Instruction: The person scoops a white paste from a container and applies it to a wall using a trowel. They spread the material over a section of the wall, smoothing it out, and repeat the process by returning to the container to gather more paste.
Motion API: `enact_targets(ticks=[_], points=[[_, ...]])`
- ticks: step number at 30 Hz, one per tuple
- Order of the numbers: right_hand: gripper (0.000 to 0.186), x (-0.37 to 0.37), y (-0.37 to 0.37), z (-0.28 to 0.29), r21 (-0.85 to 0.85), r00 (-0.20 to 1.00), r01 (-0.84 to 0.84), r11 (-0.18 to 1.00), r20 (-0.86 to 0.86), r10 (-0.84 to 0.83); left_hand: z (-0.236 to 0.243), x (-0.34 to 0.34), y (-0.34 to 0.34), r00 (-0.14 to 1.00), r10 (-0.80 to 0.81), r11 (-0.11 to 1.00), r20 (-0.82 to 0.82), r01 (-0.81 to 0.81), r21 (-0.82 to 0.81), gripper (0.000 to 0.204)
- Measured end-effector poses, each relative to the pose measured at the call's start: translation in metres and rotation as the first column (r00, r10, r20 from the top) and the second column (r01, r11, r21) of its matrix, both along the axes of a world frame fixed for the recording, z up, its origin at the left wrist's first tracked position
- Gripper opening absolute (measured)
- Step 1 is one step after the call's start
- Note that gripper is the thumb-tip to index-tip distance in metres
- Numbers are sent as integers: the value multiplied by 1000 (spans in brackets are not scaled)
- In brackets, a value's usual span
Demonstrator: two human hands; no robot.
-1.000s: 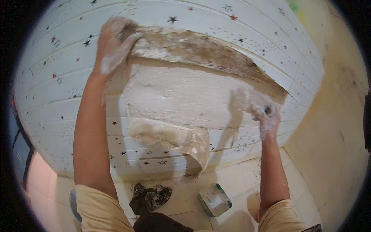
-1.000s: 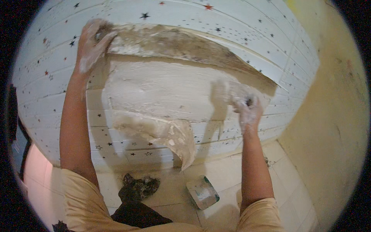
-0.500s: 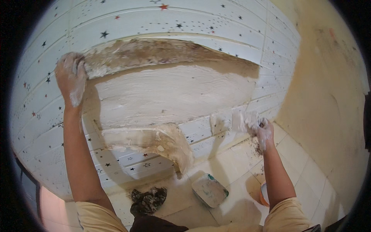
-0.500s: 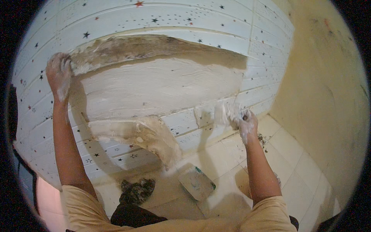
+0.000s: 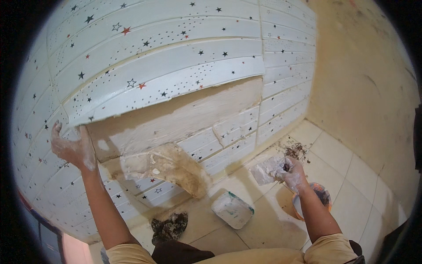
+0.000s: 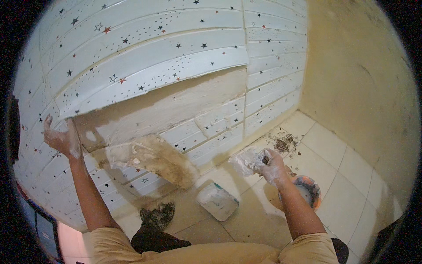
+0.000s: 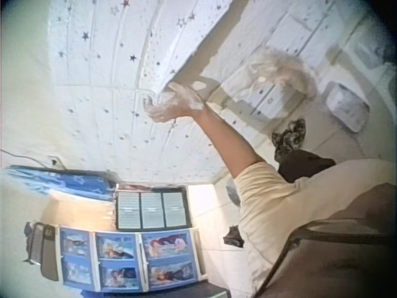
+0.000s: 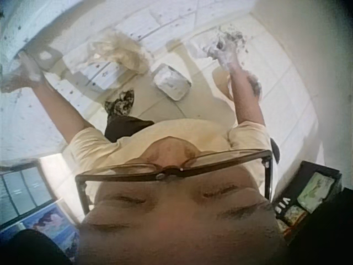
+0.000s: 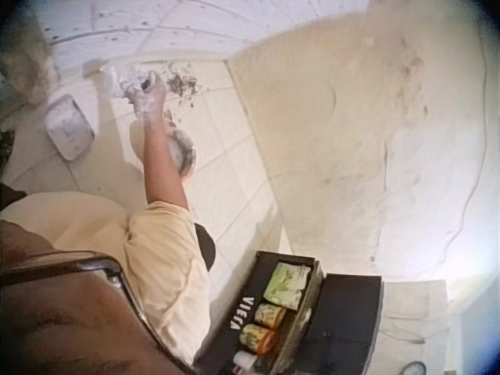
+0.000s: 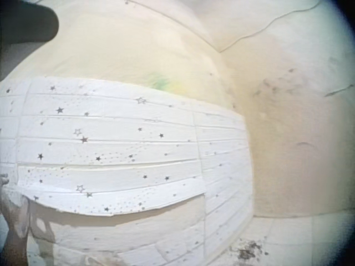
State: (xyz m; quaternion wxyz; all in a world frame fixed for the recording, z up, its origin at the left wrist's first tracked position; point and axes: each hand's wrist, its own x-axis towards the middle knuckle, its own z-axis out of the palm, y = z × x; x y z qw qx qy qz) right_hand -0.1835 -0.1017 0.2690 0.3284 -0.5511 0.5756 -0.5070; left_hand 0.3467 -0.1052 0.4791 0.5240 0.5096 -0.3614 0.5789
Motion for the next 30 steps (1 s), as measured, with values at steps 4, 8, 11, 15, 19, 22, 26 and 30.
enact_targets(ticks=[4, 8, 11, 15, 19, 22, 26, 30], points=[[24, -1, 7, -11, 10, 991, -31, 999, 133, 29, -15, -9, 3, 997, 65, 989, 47, -71, 131, 54], [24, -9, 4, -32, 57, 994, -45, 997, -99, 51, -25, -24, 0, 990, 85, 959, 116, -113, 259, 56], [24, -1, 5, -57, 90, 990, -112, 990, -72, 119, -32, -47, -10, 968, 119, 821, 219, -220, 527, 62], [27, 17, 8, -71, 118, 966, -180, 977, -165, 198, -32, -89, -38, 909, -254, 732, 332, -44, 680, 72], [25, 34, 12, -68, 153, 952, -210, 966, -192, 237, -21, -135, -71, 904, -320, 694, 285, 18, 720, 83], [28, 26, -1, -90, 114, 960, -195, 974, -179, 213, -7, -168, -81, 897, -326, 681, 298, 4, 732, 88], [35, 32, 0, -91, 100, 958, -195, 976, -195, 212, 1, -179, -89, 913, -238, 671, 333, -93, 735, 82], [37, 34, 0, -96, 89, 950, -227, 970, -199, 241, 2, -172, -118, 889, -149, 766, 433, -173, 619, 69]])
